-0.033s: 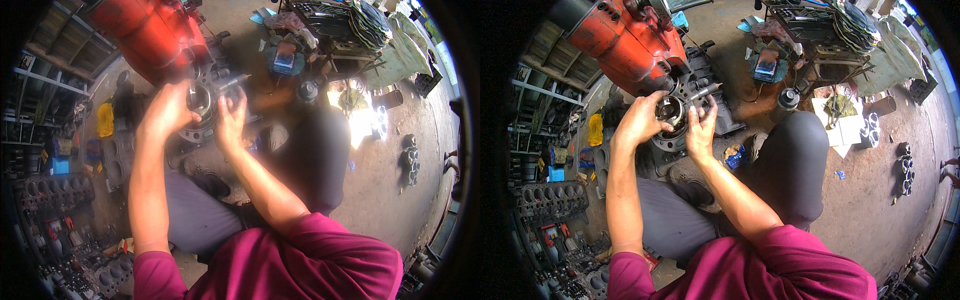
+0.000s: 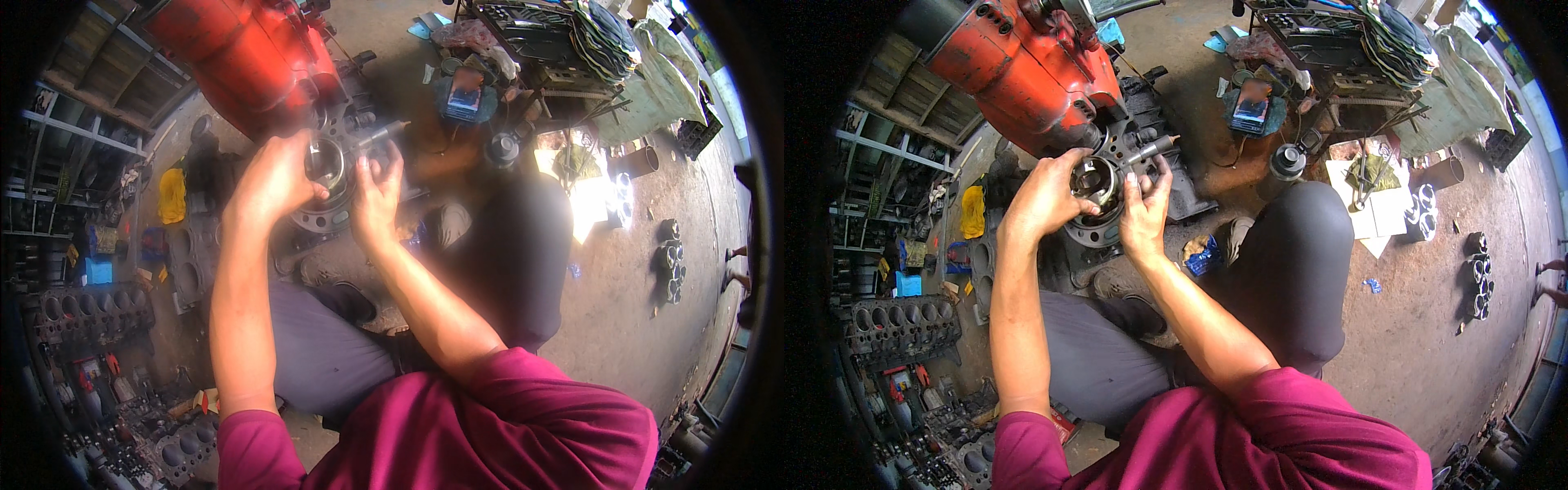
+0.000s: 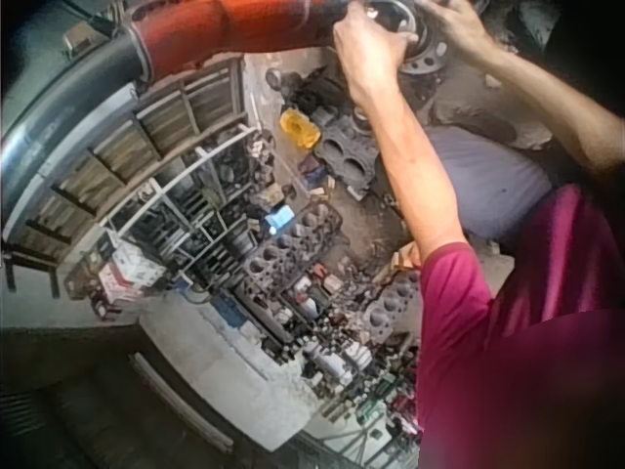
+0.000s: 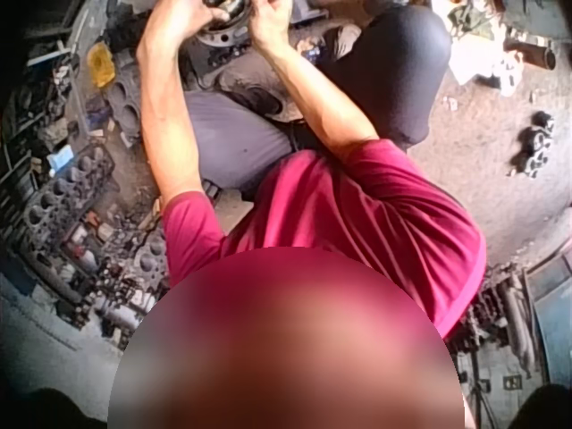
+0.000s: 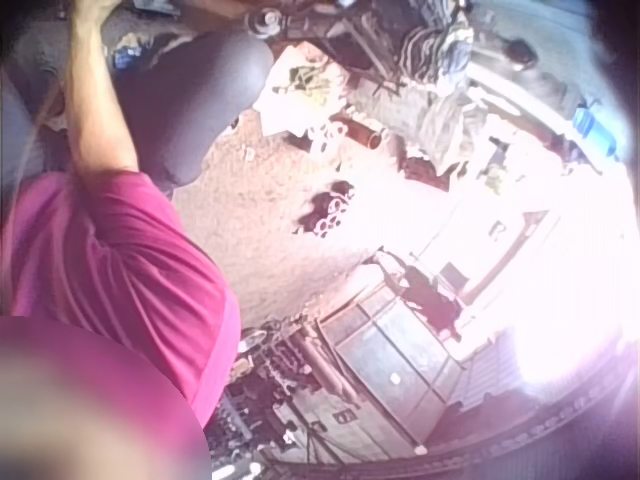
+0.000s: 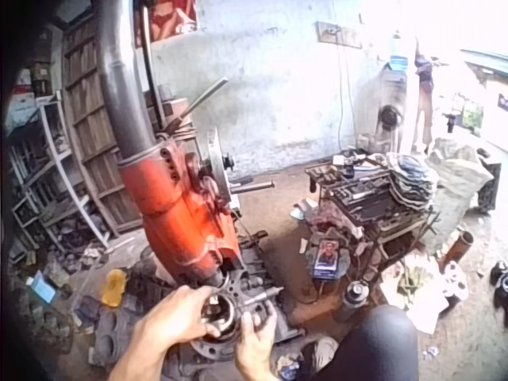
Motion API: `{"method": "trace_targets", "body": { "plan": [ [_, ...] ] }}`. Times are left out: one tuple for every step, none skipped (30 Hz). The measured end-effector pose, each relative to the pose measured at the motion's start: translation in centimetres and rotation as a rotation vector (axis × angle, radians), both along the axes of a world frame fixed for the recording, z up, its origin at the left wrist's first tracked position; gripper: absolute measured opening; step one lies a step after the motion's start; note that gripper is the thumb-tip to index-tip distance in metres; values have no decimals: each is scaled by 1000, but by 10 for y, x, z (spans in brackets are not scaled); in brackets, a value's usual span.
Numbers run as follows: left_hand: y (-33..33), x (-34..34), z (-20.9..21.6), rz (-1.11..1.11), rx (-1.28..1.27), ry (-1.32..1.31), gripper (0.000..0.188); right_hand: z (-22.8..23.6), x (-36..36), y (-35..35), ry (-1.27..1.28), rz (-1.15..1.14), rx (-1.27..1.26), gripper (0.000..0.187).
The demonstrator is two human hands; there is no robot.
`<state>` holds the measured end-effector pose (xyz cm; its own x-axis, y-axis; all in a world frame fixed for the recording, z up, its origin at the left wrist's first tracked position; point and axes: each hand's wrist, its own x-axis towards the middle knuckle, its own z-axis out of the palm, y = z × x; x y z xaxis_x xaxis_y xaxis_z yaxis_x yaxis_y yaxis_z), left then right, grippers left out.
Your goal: The person cleans a piston with a cloth, wiping the exterior and interior surfaces. They then use a spray can to apply lubricant to the piston rings and the cylinder bore of the engine block.
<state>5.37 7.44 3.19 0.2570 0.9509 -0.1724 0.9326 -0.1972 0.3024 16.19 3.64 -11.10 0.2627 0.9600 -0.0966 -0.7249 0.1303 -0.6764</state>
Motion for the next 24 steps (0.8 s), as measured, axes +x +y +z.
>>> {"method": "trace_targets", "body": {
  "plan": [
    [0,0,0,0,2,0,84,0,0,0,5,1,10,60],
    [-1,0,0,1,4,0,84,1,0,0,2,5,3,60],
    [-1,0,0,-2,6,1,84,1,0,1,-1,9,0,60],
    [-1,0,0,-4,7,3,83,1,1,1,-3,12,-3,60],
    [-1,0,-1,-3,8,-2,83,1,1,1,-20,13,-10,60],
    [-1,0,-1,-7,12,5,83,1,2,2,-36,15,-16,60],
    [-2,0,-2,-8,17,6,83,2,3,2,-51,16,-22,60],
    [-2,0,-3,-5,20,8,82,2,4,3,-56,21,-19,60],
    [-2,0,-3,-7,17,6,82,3,5,4,-59,25,-15,60],
    [-2,0,-3,-5,12,6,82,4,6,5,-62,28,-11,60],
    [-2,0,-3,1,6,0,82,5,7,7,-63,39,-9,60],
    [-2,0,-3,-4,7,4,82,6,8,8,-65,50,-8,60],
    [-2,0,-3,-4,7,2,82,7,9,9,-61,64,-16,60],
    [-2,0,-2,-4,7,1,82,7,10,10,-74,68,-6,60],
    [-3,0,-2,-12,17,-1,82,7,10,11,-83,75,-6,59],
    [-3,0,-2,-21,28,-2,82,7,11,11,-94,74,30,59],
    [-3,1,-2,-26,39,-10,82,6,10,11,-83,75,4,59],
    [-3,1,-2,-24,35,-5,82,6,10,11,-74,68,14,59],
    [-2,0,-2,-19,30,-6,82,5,9,10,-67,63,17,59],
    [-2,0,-2,-14,25,-6,82,4,8,9,-75,53,16,59],
    [-2,0,-2,-16,24,-2,83,2,7,7,-85,46,10,58],
    [-1,0,-2,-18,23,2,83,1,6,5,-94,45,-22,58],
    [0,0,-2,-19,22,7,83,0,5,3,-87,32,-1,58],
    [0,0,-2,-17,19,6,84,-1,4,2,-80,23,-5,58]
  ]
}}
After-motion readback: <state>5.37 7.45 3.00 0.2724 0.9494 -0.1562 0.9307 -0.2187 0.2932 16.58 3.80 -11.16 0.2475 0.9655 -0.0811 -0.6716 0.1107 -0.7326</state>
